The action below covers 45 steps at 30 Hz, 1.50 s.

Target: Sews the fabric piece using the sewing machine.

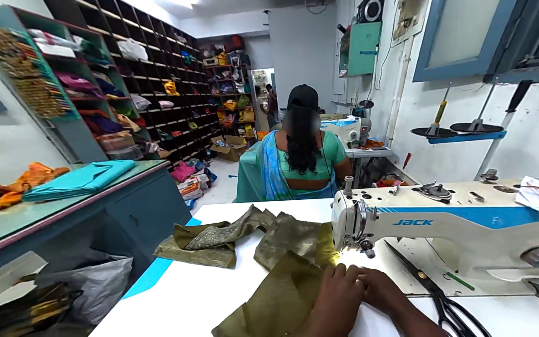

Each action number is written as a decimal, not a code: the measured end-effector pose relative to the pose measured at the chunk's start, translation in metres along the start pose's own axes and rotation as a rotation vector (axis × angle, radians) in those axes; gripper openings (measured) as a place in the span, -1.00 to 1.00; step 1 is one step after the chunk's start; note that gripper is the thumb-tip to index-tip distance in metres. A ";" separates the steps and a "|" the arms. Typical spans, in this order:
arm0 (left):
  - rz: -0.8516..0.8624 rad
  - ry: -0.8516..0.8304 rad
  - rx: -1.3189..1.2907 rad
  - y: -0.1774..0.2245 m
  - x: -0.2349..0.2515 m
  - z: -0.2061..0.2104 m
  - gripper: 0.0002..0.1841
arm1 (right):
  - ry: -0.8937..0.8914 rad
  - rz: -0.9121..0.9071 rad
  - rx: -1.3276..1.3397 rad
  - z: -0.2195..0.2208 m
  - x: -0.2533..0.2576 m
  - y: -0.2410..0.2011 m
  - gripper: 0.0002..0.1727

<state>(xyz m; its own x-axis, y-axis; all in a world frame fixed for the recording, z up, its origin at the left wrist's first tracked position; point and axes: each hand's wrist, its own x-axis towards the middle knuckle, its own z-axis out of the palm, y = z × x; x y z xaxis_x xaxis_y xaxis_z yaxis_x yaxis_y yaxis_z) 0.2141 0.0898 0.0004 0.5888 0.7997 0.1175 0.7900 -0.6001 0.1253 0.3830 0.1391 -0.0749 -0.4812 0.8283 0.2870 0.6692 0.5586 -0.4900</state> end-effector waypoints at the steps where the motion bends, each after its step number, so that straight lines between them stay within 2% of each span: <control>1: 0.059 0.159 0.019 -0.004 0.001 0.016 -0.70 | -0.032 0.032 0.015 -0.003 0.000 -0.004 -0.75; 2: 0.098 0.259 0.024 -0.009 0.002 0.029 -0.74 | -0.048 0.047 0.030 -0.004 -0.001 -0.004 -0.74; 3: 0.100 0.237 -0.015 -0.012 0.002 0.034 -0.73 | -0.044 0.031 0.040 -0.002 -0.001 0.000 -0.74; 7: 0.085 -0.010 -0.223 -0.035 0.003 0.035 -0.54 | -0.095 0.002 0.106 0.003 -0.001 0.017 -0.73; 11: 0.074 -0.150 -0.204 -0.055 0.008 0.035 -0.26 | -0.091 -0.063 0.090 0.003 -0.003 0.019 -0.73; 12: 0.069 -0.193 -0.189 -0.059 0.010 0.036 -0.25 | -0.087 -0.084 0.085 0.002 -0.004 0.018 -0.73; 14: 0.091 -0.214 -0.163 -0.064 0.013 0.040 -0.32 | -0.078 -0.103 0.083 0.003 -0.006 0.020 -0.74; 19: 0.154 -0.148 -0.190 -0.070 0.011 0.047 -0.43 | -0.067 -0.097 0.087 0.006 -0.010 0.022 -0.73; 26: 0.193 -0.112 -0.244 -0.080 0.003 0.051 -0.45 | -0.140 -0.014 0.092 -0.001 -0.009 0.015 -0.72; 40: 0.261 0.038 -0.209 -0.087 0.008 0.065 -0.56 | -0.023 -0.054 0.045 -0.001 -0.009 0.015 -0.81; 45: 0.263 0.032 -0.194 -0.090 0.011 0.064 -0.56 | 0.004 -0.024 0.042 0.000 -0.009 0.014 -0.80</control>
<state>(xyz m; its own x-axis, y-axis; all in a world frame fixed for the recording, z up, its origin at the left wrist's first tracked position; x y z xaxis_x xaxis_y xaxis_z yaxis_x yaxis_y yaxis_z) 0.1607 0.1540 -0.0723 0.7606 0.6173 0.2010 0.5623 -0.7811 0.2714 0.3969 0.1394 -0.0847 -0.4945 0.8151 0.3018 0.6335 0.5758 -0.5168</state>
